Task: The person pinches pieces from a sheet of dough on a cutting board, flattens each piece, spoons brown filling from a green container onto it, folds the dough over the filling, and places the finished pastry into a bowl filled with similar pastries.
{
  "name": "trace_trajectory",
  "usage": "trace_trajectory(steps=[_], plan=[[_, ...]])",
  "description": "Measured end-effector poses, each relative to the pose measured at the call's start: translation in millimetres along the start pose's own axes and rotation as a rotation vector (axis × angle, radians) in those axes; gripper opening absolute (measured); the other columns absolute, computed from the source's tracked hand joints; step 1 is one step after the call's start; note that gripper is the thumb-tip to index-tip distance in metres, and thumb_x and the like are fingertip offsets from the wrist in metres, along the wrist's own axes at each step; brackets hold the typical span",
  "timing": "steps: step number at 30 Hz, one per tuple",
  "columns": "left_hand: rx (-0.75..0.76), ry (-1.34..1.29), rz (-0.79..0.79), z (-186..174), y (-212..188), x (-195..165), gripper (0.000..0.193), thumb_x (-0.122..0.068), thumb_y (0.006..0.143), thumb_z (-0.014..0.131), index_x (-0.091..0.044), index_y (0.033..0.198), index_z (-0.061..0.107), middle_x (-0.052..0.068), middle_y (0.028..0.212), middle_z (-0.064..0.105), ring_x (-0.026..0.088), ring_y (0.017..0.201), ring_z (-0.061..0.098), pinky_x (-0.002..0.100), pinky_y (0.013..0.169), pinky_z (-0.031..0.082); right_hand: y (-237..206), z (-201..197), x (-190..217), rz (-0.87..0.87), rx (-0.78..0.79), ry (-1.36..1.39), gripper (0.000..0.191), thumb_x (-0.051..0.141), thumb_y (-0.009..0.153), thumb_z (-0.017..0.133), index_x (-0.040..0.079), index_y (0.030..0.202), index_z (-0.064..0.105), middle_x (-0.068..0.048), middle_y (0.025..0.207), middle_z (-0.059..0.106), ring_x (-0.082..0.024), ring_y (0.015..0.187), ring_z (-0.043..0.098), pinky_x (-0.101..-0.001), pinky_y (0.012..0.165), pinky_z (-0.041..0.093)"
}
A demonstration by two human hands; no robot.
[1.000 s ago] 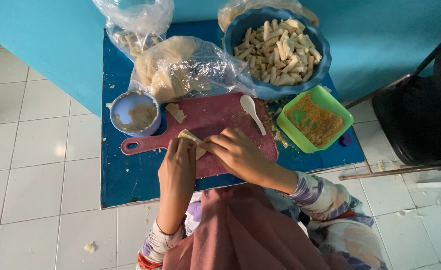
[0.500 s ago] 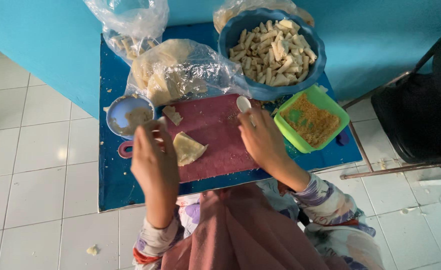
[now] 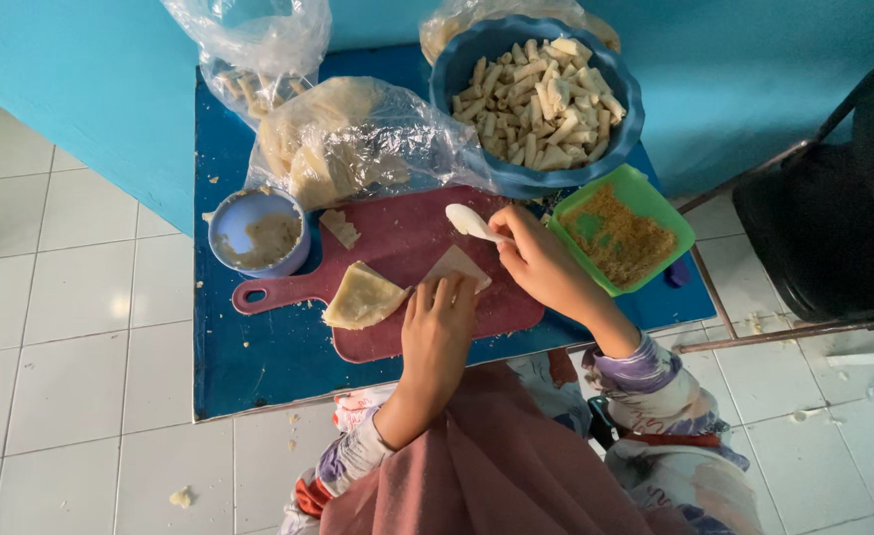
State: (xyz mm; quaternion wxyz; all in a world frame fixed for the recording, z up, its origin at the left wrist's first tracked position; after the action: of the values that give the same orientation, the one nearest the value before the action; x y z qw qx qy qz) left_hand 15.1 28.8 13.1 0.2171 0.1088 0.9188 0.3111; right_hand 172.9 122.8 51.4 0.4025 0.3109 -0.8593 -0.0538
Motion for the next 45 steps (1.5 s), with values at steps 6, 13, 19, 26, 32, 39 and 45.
trace_trajectory(steps=[6,13,19,26,32,39,45], plan=[[0.097,-0.012,0.051,-10.4,-0.9,2.1,0.038,-0.008,0.086,0.067,-0.004,0.123,0.066,0.009,0.121,0.064,0.028,0.112,0.061,0.038,0.092,0.054,-3.9,3.5,12.7,-0.087,0.08,-0.062,0.029,0.0,0.099,0.059,0.006,0.127,0.06,-0.015,0.109,0.058,-0.034,0.092,0.065,-0.0417,0.076,0.052],[0.092,-0.016,0.017,-9.3,0.0,1.0,0.04,-0.008,0.084,0.065,-0.005,0.124,0.066,0.007,0.121,0.065,0.026,0.112,0.063,0.037,0.092,0.055,-17.4,18.9,6.9,-0.147,0.039,-0.237,0.047,-0.006,0.083,0.063,0.01,0.127,0.07,-0.013,0.107,0.059,-0.032,0.097,0.064,-0.0409,0.08,0.053],[0.097,0.023,0.034,-9.7,-0.9,0.3,0.043,-0.007,0.082,0.065,-0.004,0.125,0.066,0.007,0.122,0.065,0.026,0.112,0.063,0.036,0.092,0.055,-21.8,34.3,0.0,-0.279,-0.06,-0.503,0.049,-0.001,0.078,0.069,0.012,0.125,0.072,-0.012,0.106,0.058,-0.03,0.096,0.064,-0.0403,0.084,0.054],[0.112,0.008,0.032,-10.9,0.8,1.0,0.035,-0.007,0.085,0.066,-0.005,0.119,0.067,0.008,0.115,0.064,0.026,0.109,0.063,0.036,0.09,0.055,-0.3,37.7,-19.0,-0.22,-0.149,-0.575,0.04,-0.002,0.088,0.068,0.011,0.126,0.071,-0.01,0.107,0.059,-0.028,0.096,0.065,-0.0365,0.08,0.054],[0.106,-0.048,0.005,-19.5,1.4,2.4,0.034,-0.007,0.087,0.065,-0.005,0.121,0.066,0.008,0.112,0.063,0.027,0.108,0.062,0.039,0.095,0.052,0.8,32.2,-3.4,-0.213,-0.142,-0.874,0.016,0.008,0.094,0.069,0.009,0.11,0.066,-0.007,0.102,0.06,-0.026,0.096,0.064,-0.0399,0.081,0.053],[0.028,0.23,-0.148,-36.5,-2.7,15.2,0.03,-0.013,0.088,0.066,-0.008,0.117,0.066,0.007,0.116,0.064,0.028,0.114,0.055,0.042,0.098,0.04,-32.5,-36.3,5.9,-0.046,-0.142,-0.759,0.014,0.024,0.102,0.069,0.01,0.1,0.067,-0.003,0.104,0.068,-0.027,0.1,0.059,-0.0451,0.088,0.046],[0.051,0.305,-0.242,-20.9,-2.0,21.5,0.023,-0.027,0.091,0.069,-0.01,0.104,0.065,0.006,0.11,0.062,0.028,0.116,0.054,0.047,0.102,0.037,-27.5,-79.4,-57.8,-0.165,0.17,-0.705,0.044,0.014,0.088,0.064,0.005,0.131,0.068,-0.011,0.129,0.066,-0.032,0.109,0.059,-0.0448,0.091,0.044]])
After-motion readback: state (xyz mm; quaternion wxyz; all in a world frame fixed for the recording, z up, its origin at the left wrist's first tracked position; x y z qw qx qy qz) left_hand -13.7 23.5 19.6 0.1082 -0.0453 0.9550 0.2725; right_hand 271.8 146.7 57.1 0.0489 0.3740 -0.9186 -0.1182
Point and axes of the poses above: each hand's wrist, its own y-axis towards the middle knuckle, its own z-axis out of the palm, x = y × z, the point moved 2 cm from there along y, towards the middle knuckle
